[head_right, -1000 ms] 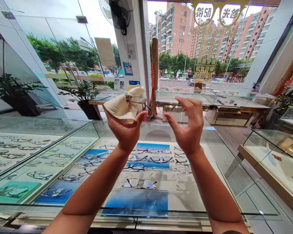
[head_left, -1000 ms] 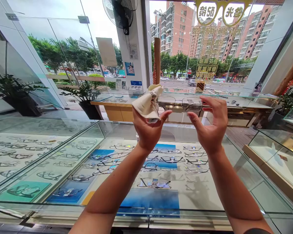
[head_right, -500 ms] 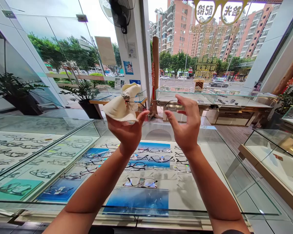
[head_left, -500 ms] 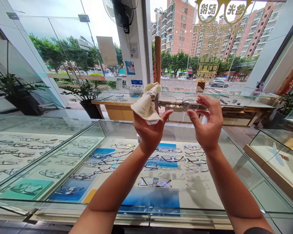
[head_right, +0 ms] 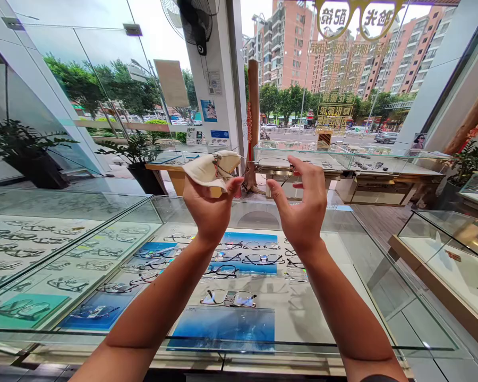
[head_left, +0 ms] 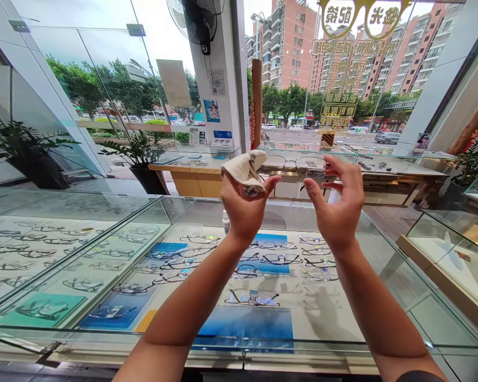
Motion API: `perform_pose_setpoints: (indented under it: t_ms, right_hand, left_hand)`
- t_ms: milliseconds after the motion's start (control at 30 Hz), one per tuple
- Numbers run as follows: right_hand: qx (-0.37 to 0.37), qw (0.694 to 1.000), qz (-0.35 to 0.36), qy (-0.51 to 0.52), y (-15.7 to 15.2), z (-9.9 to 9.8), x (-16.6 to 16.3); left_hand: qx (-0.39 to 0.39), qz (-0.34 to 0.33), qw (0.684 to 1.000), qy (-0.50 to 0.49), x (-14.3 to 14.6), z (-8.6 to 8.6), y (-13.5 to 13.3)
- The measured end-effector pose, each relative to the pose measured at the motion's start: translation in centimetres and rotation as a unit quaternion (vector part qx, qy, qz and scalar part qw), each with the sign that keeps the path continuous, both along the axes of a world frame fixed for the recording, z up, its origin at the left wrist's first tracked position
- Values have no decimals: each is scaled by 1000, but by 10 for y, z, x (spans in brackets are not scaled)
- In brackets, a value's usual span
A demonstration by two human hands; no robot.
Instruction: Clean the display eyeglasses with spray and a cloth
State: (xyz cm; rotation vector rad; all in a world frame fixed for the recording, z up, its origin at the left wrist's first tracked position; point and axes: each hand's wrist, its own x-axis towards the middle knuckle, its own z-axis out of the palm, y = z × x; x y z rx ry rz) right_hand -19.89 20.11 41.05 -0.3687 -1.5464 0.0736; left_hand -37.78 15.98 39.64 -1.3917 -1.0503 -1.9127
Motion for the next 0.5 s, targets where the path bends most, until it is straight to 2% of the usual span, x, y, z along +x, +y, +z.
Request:
perform_pose_setpoints:
  t_ms: [233, 500]
  right_hand:
    - [-25, 1000, -2, -6, 4, -2, 0]
    - [-53, 999, 11, -3, 4, 0, 0]
  left_hand:
    - [-1, -51, 997, -54, 3, 2, -1]
    - [-18, -20, 999, -30, -2, -1, 2]
